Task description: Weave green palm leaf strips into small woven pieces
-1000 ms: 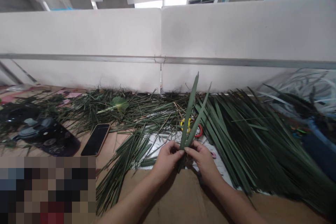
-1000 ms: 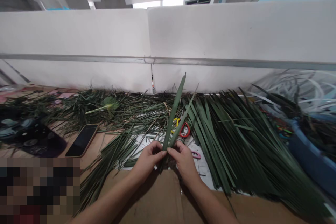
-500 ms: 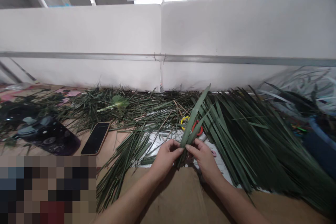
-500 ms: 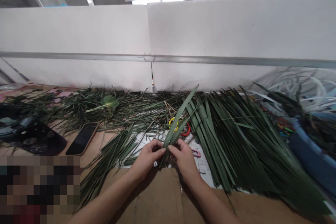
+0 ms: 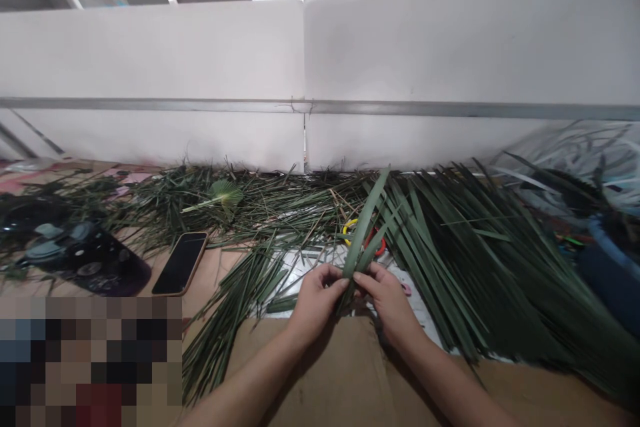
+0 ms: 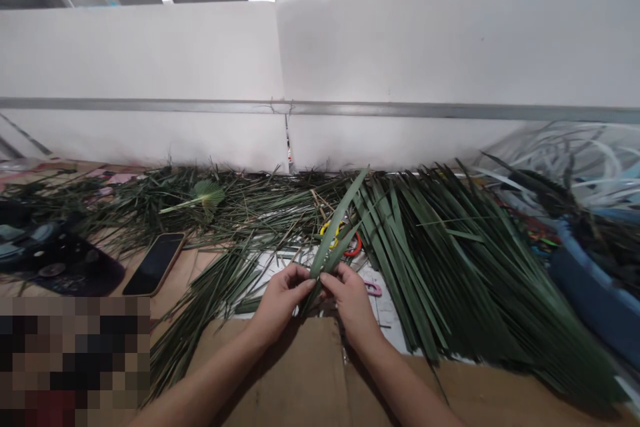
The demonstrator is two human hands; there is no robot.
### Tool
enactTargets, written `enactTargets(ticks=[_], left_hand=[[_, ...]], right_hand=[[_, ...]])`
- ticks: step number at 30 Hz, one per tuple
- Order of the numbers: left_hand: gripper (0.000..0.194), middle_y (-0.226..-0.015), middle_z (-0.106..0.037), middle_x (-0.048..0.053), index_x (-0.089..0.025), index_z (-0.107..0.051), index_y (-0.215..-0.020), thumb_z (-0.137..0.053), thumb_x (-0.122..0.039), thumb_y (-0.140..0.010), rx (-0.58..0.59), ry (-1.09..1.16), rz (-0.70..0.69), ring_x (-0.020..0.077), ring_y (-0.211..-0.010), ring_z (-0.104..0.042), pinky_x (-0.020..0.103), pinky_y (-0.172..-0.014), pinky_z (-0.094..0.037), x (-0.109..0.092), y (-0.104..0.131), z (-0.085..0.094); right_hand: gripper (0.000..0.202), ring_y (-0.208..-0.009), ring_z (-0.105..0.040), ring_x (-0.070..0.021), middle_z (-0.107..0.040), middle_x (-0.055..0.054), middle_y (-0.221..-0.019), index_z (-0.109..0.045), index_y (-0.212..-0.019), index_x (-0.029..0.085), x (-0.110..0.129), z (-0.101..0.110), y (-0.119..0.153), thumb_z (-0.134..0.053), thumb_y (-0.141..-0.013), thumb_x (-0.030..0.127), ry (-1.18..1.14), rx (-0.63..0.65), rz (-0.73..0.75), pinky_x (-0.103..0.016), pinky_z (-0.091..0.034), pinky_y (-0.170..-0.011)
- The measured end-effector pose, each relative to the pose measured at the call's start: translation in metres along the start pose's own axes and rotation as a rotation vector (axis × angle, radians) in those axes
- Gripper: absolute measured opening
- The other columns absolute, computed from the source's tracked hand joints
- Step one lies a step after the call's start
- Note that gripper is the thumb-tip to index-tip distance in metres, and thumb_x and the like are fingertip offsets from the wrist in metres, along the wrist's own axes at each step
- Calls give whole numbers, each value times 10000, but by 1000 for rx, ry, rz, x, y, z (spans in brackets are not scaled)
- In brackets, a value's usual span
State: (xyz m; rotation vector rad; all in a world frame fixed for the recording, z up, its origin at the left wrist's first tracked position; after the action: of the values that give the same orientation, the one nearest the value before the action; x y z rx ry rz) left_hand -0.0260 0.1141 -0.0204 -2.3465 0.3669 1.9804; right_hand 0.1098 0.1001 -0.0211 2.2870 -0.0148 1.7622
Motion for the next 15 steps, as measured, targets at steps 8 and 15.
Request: enactTargets(ticks=[8, 15], left_hand=[[284, -685, -666, 23, -169, -651, -778, -840, -351, -669, 106, -17, 66, 146, -624, -570, 255, -605, -411, 9, -4, -2], [299, -693, -658, 23, -164, -660, -764, -868, -332, -629, 39, 41, 96, 144, -624, -579, 262, -612, -421, 12, -6, 5]], right_hand=[[248, -579, -487, -147, -637, 19, -668, -684, -783, 196, 2, 4, -3, -791, -659, 382, 46, 2, 53, -271, -401, -550], [339, -581, -520, -156, -665, 3, -703, -689, -788, 193, -5, 2, -4, -842, -629, 451, 29, 46, 17, -282, -408, -560]])
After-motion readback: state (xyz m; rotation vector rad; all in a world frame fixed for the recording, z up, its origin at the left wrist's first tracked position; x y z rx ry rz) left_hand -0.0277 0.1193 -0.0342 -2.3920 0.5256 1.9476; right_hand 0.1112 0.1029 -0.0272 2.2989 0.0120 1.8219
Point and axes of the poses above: each hand's wrist, its own y-axis away from the middle knuckle, its own z-axis out of the back of the hand, x = y × z, the point moved 8 cm from there along -y, towards the middle knuckle
